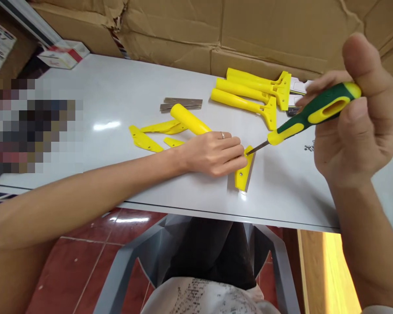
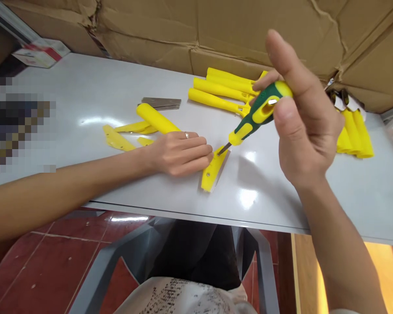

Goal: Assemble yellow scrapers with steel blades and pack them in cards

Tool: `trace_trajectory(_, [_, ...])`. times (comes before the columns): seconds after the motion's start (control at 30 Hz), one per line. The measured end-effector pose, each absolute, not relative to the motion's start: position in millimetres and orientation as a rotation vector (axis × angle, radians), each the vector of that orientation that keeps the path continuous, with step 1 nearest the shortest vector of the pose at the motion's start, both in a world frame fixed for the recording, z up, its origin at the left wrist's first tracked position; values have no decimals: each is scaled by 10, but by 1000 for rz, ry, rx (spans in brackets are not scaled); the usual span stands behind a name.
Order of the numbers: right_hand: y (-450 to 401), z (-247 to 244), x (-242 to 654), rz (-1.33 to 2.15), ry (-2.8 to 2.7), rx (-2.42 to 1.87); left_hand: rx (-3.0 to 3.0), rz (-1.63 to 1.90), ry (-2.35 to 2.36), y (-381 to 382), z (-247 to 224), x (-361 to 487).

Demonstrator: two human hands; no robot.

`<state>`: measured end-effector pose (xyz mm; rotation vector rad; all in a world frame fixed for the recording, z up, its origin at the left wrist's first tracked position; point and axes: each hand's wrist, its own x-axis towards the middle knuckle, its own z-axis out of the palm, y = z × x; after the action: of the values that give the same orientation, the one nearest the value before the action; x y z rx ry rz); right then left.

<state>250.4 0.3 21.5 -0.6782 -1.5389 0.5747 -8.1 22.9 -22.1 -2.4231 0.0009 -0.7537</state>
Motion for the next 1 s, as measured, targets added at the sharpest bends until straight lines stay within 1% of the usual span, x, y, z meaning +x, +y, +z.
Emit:
trace_trajectory(0.1, [25,248,2493,486,-1769,-555,-2421,-759,10,231,-227,-76])
trace_trajectory(0.2, [3,243,2510,427,-1728,-601,-2383,-841,30,224,-229,-60])
trace_trajectory(0.3, [6,193,2539,224,-1672,-714,-2388,-855,45,213,-241,-42])
trace_trajectory(0.37, [51,161,2549,115,-1614,-679,-2391,-860,69,211,-256,-32])
trace_trajectory(0.43, [103,155,2548,179,-1598,-597,-2373,-864,62,214,-274,-25])
trace_trajectory(0.53, [134,192,2554,446,-1720,-551,-2337,-876,37,218,-290,-18])
trace_trajectory(0.57, [130,205,2561,487,-1755,-557,-2334,-888,41,218,-290,-16])
trace_trajectory(0.7, [100,208,2583,394,-1717,-548,-2344,-904,61,205,-274,-13])
trace_trajectory(0.83, [65,196,2542,405,-1676,-601,-2348,-878,55,191,-250,-15])
trace_trajectory(1.0, [8,287,2536,653,-1810,-551,-2349,-877,39,191,-241,-28])
